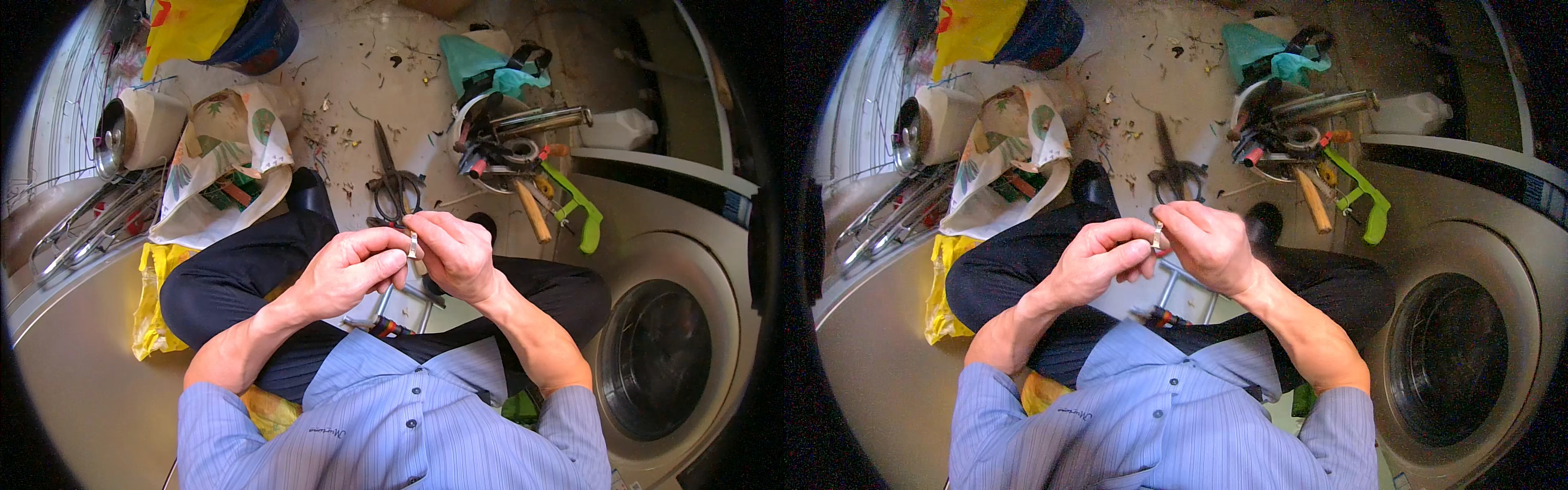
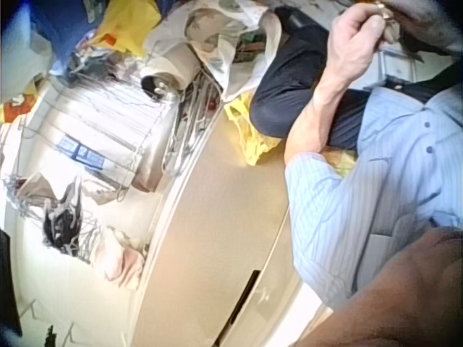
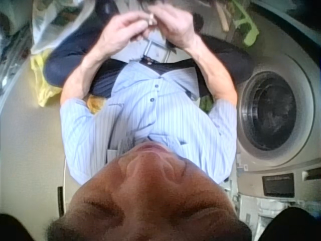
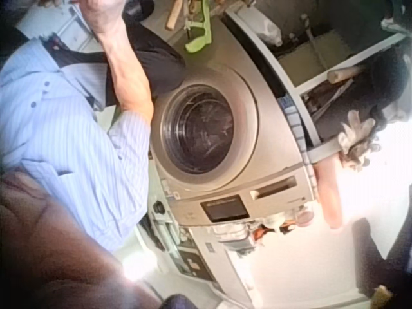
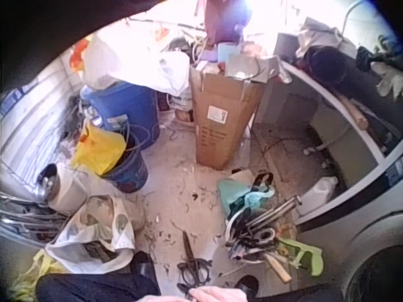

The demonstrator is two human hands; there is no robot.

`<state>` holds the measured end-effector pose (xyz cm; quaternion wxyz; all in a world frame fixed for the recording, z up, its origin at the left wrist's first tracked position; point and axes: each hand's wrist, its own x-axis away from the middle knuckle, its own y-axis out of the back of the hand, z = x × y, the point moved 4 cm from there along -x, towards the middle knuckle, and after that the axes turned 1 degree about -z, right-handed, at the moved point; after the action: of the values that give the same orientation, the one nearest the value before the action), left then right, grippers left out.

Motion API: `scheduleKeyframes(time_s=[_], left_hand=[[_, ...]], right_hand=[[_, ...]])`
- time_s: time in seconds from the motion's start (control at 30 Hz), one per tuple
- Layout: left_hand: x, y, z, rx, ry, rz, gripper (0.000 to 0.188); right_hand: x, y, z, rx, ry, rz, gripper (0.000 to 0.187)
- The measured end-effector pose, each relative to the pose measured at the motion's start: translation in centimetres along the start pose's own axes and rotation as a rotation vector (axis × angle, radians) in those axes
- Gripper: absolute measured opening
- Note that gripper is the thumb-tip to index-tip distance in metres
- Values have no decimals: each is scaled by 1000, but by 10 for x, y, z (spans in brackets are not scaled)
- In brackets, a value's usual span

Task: The person manipulates a small metal mechanical component by hand, removing internal pieces and using pliers to pull apart components.

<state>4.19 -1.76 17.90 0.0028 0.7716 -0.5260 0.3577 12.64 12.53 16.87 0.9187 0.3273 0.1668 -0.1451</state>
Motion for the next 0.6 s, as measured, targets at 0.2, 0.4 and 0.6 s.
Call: scheduleKeyframes(time_s=[0.2, 0.4, 0.6], left_hand=[[0, -4, 2, -19, -60, -69, 15], [-2, 0, 7, -167, -131, -179, 14], [2, -2, -12, -448, -329, -285, 17]], right_hand=[[-3, 5, -2, 100, 93, -45, 35], [-7, 11, -2, 183, 174, -81, 34], [-8, 12, 6, 267, 284, -63, 38]])
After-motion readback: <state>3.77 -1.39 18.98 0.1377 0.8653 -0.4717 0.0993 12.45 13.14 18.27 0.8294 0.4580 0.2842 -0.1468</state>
